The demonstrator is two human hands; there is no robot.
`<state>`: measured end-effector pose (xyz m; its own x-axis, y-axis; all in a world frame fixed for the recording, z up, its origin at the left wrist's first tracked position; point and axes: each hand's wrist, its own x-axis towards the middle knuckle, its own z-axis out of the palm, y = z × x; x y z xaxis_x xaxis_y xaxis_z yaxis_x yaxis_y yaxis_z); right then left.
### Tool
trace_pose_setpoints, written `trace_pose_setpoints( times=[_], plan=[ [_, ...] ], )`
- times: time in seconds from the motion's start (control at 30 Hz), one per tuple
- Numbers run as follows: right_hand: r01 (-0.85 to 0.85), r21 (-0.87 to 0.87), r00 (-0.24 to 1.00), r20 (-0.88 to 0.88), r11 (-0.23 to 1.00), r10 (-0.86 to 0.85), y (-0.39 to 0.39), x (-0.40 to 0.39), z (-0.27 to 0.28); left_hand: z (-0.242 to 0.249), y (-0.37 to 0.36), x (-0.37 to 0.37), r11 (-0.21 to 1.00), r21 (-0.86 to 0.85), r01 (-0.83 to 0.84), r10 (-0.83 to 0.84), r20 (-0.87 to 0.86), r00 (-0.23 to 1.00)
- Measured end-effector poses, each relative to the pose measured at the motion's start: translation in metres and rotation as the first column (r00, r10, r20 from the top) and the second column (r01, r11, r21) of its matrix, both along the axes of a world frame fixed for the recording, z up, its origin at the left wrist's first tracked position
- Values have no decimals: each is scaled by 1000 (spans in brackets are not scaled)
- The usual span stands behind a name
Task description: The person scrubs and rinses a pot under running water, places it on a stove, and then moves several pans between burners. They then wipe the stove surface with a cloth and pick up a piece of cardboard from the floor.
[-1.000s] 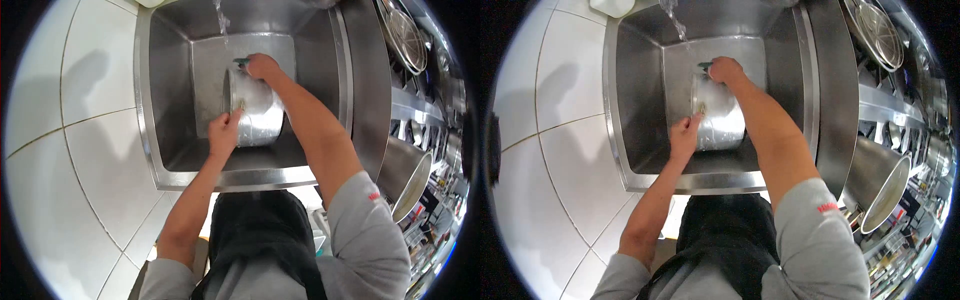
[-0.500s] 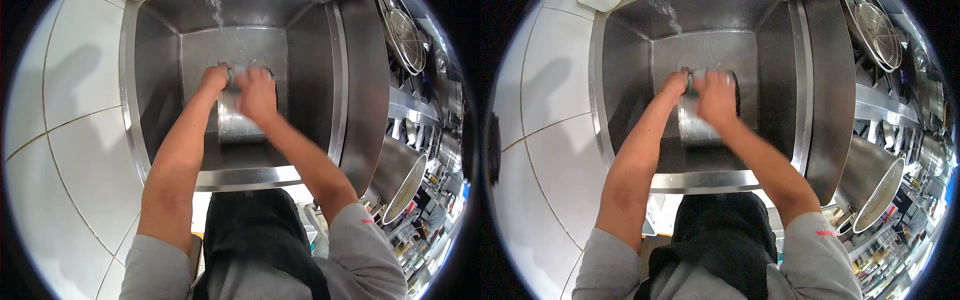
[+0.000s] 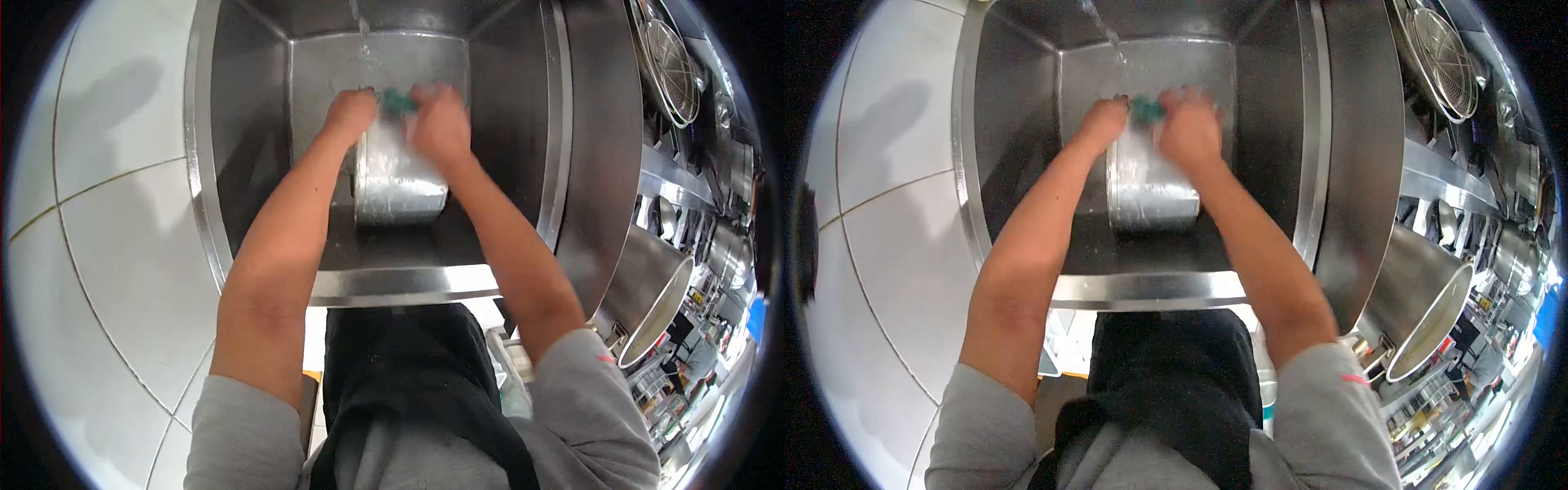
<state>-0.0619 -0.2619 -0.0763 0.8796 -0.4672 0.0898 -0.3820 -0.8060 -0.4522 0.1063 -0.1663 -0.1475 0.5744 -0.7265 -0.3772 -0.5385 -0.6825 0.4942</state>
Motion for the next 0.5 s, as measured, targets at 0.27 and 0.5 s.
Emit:
trace_pose_setpoints(
  times=[0.27, 0.5],
  plan=[
    [211, -41, 966, -140, 977, -215, 46, -13, 39, 14, -4, -9, 892, 29, -451, 435, -319, 842],
    [99, 71, 985, -147, 993, -88, 52, -45, 69, 77, 79, -114, 834, -215, -508, 464, -223, 857]
  ],
)
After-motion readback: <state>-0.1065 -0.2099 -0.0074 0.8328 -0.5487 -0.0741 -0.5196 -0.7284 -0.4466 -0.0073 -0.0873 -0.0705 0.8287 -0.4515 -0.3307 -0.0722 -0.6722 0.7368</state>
